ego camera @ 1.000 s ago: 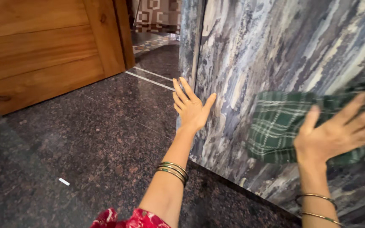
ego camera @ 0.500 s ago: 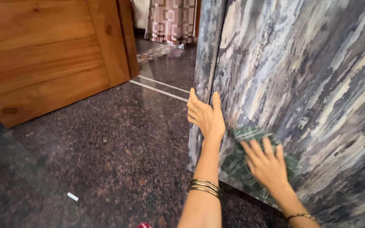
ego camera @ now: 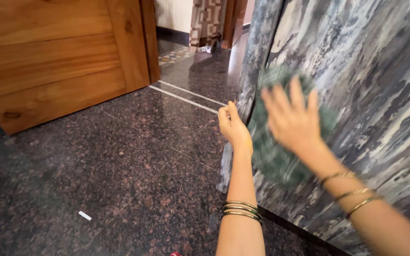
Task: The person wipes the surface of a marble-patterned wardrobe with a green checkered cloth. The person moves the cloth across the cabinet doors and side panels, wiping different sections in a repetitive manner.
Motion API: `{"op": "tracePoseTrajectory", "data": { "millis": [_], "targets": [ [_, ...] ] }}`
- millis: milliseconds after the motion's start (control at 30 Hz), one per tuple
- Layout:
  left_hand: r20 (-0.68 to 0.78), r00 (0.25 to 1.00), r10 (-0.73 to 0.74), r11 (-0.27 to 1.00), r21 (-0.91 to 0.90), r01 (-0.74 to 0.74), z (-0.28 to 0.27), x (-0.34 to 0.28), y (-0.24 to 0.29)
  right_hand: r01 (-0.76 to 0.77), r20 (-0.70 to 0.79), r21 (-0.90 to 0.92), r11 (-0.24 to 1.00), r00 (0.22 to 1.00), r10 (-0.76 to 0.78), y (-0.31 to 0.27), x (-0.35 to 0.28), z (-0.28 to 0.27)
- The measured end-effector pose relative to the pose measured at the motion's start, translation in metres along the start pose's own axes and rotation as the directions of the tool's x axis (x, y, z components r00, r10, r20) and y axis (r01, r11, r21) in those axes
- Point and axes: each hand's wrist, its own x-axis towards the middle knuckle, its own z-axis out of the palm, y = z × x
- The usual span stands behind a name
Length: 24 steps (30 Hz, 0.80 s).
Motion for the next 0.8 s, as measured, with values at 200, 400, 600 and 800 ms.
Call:
{"op": "tracePoseTrajectory", "data": {
  "millis": [200, 400, 600, 800],
  "targets": [
    [0.023, 0.984, -0.179, 0.98, -0.09, 0.18, -0.025, -0.003, -0.016, 0.389, 0.208, 0.363, 0.847, 0.852, -0.481, -0.068, -0.101, -0.006],
    [0.08, 0.981, -0.179, 0.966, -0.177, 0.191, -0.04, -0.005, -0.032, 0.335, 0.248, 0.358, 0.872, 0.866, -0.435, -0.011, -0.049, -0.013],
    [0.081, 0.974, -0.213, 0.942, -0.248, 0.226, -0.037, -0.006, -0.039, -0.073, -0.091, 0.043, 0.996, 0.993, 0.077, 0.038, 0.017, -0.019],
    [0.082, 0.983, -0.166, 0.947, -0.265, 0.182, -0.041, -0.007, -0.041, 0.099, 0.098, 0.327, 0.94, 0.986, -0.138, -0.032, -0.058, 0.012]
  ]
}}
